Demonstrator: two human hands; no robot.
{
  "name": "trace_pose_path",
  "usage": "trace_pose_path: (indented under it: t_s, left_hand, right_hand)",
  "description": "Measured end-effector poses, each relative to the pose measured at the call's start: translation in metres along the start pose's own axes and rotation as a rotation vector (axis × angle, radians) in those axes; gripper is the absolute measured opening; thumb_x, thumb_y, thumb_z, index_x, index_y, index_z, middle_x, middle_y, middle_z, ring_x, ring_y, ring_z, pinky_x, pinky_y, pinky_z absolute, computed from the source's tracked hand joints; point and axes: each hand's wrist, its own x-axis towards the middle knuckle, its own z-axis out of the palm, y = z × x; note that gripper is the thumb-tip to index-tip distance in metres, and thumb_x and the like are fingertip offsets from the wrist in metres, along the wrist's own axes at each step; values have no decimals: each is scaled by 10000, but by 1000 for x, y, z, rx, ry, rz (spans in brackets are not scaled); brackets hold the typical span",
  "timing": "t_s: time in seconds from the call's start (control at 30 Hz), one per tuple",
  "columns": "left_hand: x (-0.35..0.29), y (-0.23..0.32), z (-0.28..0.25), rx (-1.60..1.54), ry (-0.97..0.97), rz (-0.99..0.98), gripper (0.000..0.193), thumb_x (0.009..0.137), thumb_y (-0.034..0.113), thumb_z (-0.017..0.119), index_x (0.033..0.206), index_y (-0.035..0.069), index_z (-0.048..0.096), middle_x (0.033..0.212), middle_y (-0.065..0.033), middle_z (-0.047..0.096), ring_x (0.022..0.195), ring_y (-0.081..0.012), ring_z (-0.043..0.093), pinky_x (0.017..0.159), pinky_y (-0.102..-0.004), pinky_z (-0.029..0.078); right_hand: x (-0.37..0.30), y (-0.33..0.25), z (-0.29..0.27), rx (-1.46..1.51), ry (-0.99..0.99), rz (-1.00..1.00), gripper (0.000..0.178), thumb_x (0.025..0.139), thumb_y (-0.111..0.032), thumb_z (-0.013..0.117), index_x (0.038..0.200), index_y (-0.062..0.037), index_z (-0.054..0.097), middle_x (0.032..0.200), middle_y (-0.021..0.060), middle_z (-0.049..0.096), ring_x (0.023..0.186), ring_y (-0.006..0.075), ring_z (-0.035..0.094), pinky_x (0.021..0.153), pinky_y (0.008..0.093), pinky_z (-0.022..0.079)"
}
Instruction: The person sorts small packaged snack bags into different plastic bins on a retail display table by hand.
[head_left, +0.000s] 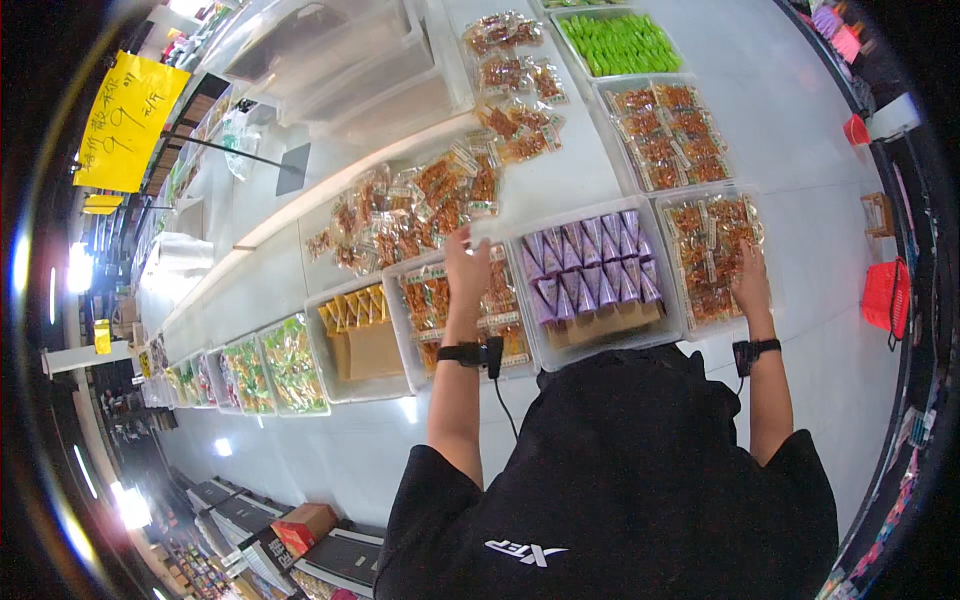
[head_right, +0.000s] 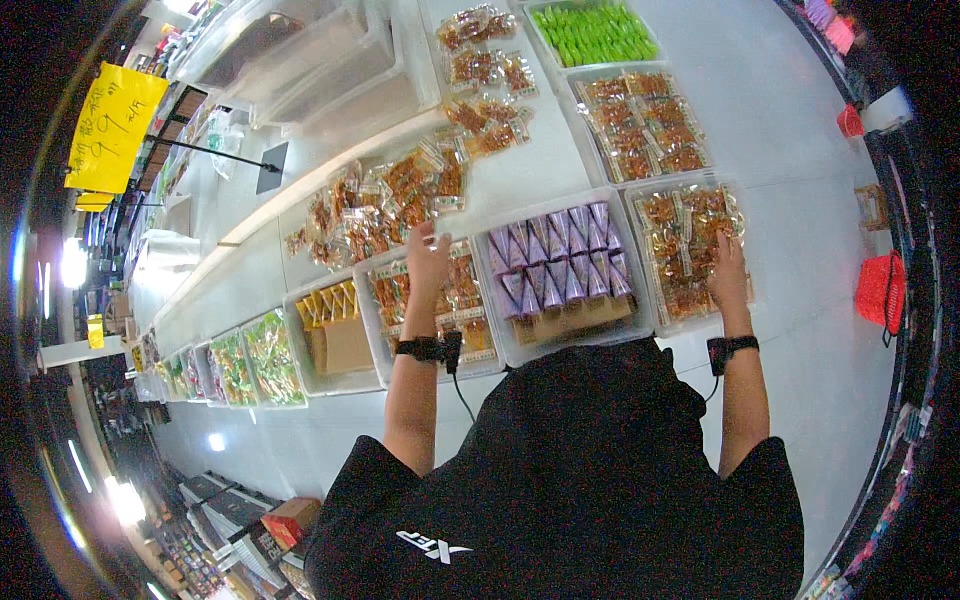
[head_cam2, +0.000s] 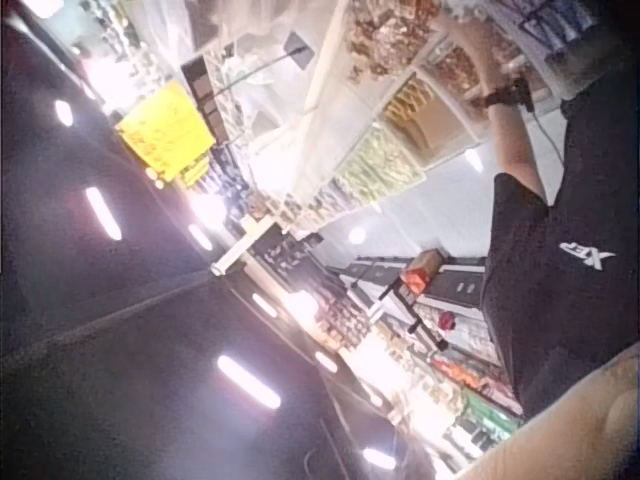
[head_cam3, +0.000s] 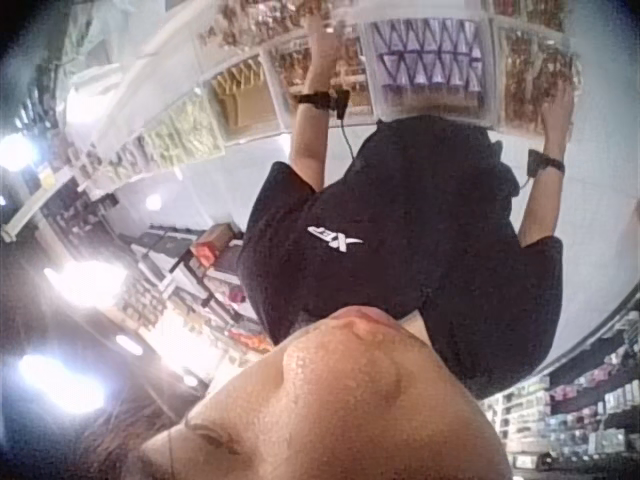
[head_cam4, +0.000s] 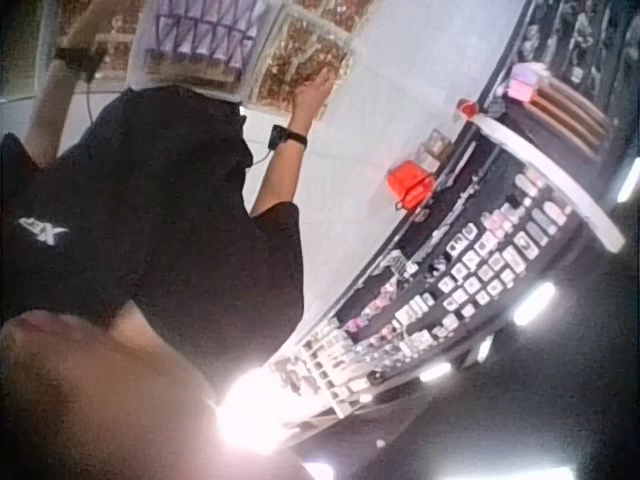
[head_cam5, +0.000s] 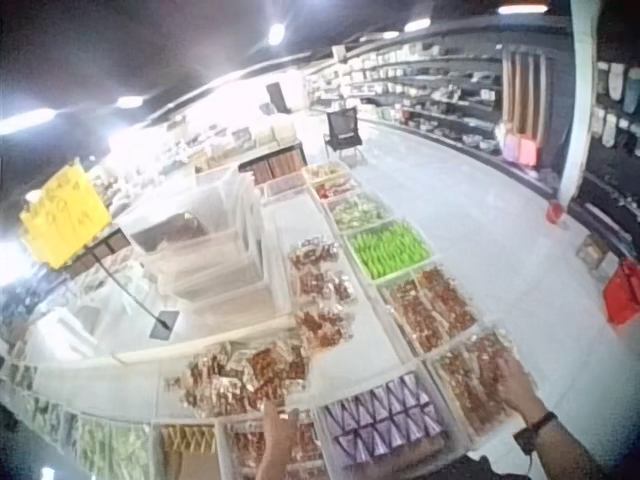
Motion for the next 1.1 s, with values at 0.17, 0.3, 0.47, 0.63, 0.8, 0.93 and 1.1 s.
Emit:
trace_pose_path:
  t_s: [0.17,0.3,0.47,0.63,0.8,0.93,1.1]
  left_hand:
    - [79,-11,-22,341,126,166,550,796,280,653,1240,-12,513,1210,-242,531,1138,-406,490,986,-493,390]
    - [132,-19,-30,538,-49,196,633,774,290,655,1315,21,467,1274,-239,531,1187,-402,500,979,-485,436]
    - [160,5,-31,691,-304,175,598,767,334,667,1282,68,522,1120,-201,641,1030,-376,620,870,-481,506]
    - [161,-5,-32,731,-309,155,457,814,340,619,1152,36,578,990,-212,668,931,-388,637,798,-499,510]
    - [123,6,-55,639,-105,166,281,825,270,580,921,12,639,833,-209,670,763,-415,642,689,-498,514]
    - [65,43,-65,130,162,182,172,843,159,595,831,-8,634,672,-119,636,582,-254,595,536,-363,450]
    - [-19,84,-20,-490,-462,-15,91,838,68,648,857,-15,615,697,12,577,645,-52,497,576,-209,392]
  right_hand:
    - [-36,-16,-15,177,136,215,670,775,-113,641,1392,-44,386,1339,199,431,1259,371,423,1074,413,358]
    - [-49,-30,-17,174,171,326,614,804,-131,624,1371,-38,410,1338,190,435,1258,363,428,1068,414,365]
    - [-52,-40,-26,146,265,348,537,824,-137,620,1324,-40,450,1313,179,448,1151,336,514,961,408,460]
    - [-27,-76,-31,319,319,319,483,814,-128,625,1269,-37,493,1291,170,453,1127,315,521,949,389,454]
    - [-2,-147,-50,289,326,20,448,817,-170,650,1226,-37,522,1253,169,483,1071,342,549,964,408,439]
    - [0,-214,-61,466,-97,-311,458,838,-284,647,1195,-8,565,1140,198,590,1042,352,581,943,422,450]
    - [2,-284,-72,781,-404,-490,743,868,-473,633,1348,52,419,1220,286,552,1121,382,560,966,407,436]
